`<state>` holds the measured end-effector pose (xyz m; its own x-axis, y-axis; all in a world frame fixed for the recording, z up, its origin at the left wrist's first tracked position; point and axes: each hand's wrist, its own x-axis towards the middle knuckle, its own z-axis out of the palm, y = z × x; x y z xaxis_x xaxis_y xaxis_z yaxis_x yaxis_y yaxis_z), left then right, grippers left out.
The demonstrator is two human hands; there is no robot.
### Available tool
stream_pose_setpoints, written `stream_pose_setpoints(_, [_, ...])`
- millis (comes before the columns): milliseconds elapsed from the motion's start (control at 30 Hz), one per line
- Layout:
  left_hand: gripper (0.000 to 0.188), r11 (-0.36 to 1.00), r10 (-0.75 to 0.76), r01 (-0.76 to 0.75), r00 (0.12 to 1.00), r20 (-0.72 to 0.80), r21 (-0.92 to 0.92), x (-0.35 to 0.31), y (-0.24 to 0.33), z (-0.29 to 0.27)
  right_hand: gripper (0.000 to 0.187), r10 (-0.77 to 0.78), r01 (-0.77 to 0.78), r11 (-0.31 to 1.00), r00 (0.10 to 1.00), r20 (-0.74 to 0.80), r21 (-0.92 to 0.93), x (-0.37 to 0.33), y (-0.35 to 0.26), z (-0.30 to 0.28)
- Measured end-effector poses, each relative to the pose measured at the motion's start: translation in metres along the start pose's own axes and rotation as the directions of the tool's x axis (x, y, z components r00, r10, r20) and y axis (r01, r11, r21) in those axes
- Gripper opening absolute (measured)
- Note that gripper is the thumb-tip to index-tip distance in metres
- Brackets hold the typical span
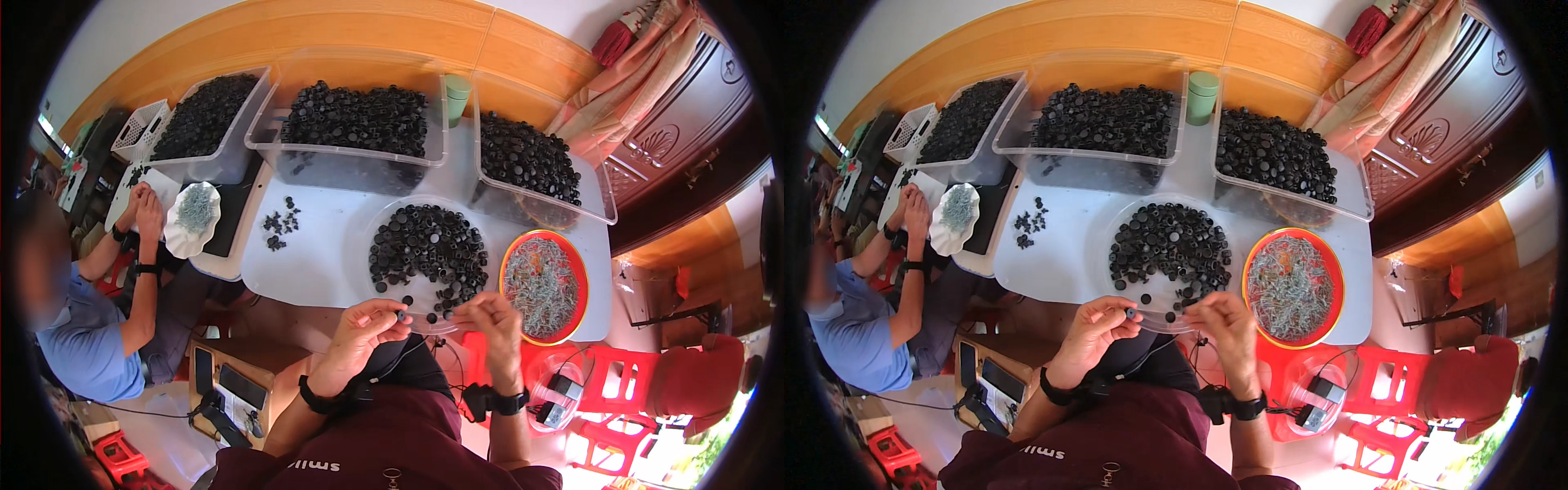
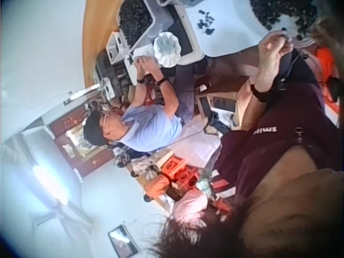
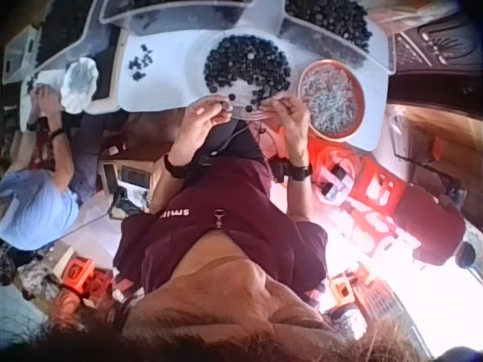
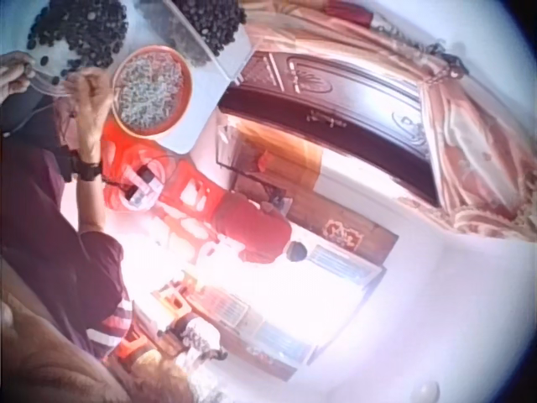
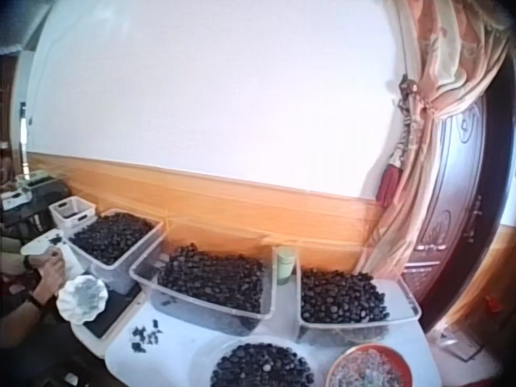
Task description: Inspecting and assembling small black plastic components at a workshop table.
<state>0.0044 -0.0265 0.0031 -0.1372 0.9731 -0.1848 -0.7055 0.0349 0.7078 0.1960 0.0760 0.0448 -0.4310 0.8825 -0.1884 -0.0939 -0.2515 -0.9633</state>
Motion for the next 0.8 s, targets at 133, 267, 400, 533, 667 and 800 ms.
stream_pose_setpoints(133, [0.021, 1.000, -0.013, 0.013, 1.000, 0.005, -0.001, -0.002, 0.002, -0.001, 0.007, -0.036, 0.027, 0.996, 0.992, 0.119, 0.079, -0.004, 0.020, 0.028])
stream_pose_setpoints(267, [0.021, 1.000, -0.015, 0.015, 1.000, 0.017, -0.009, -0.004, 0.002, -0.002, 0.008, -0.152, 0.140, 0.984, 0.983, 0.103, 0.112, -0.004, 0.028, 0.040])
stream_pose_setpoints(400, [0.021, 1.000, -0.012, 0.012, 1.000, 0.004, 0.006, -0.005, 0.002, 0.000, 0.009, -0.137, 0.124, 0.983, 0.987, 0.089, 0.138, -0.008, 0.026, 0.050])
stream_pose_setpoints(533, [0.020, 1.000, -0.015, 0.015, 1.000, 0.008, 0.000, -0.006, 0.005, 0.002, 0.009, -0.177, 0.177, 0.984, 0.983, 0.049, 0.010, -0.011, 0.025, 0.059])
stream_pose_setpoints(667, [0.020, 1.000, -0.003, 0.003, 1.000, 0.013, 0.017, -0.006, 0.006, 0.002, 0.010, -0.265, 0.268, 0.947, 0.963, 0.041, -0.179, -0.011, 0.026, 0.062])
stream_pose_setpoints(800, [0.018, 0.993, 0.034, -0.032, 0.999, -0.020, 0.113, -0.007, 0.006, 0.007, 0.009, -0.310, 0.306, 0.917, 0.950, 0.029, -0.256, -0.014, 0.024, 0.063])
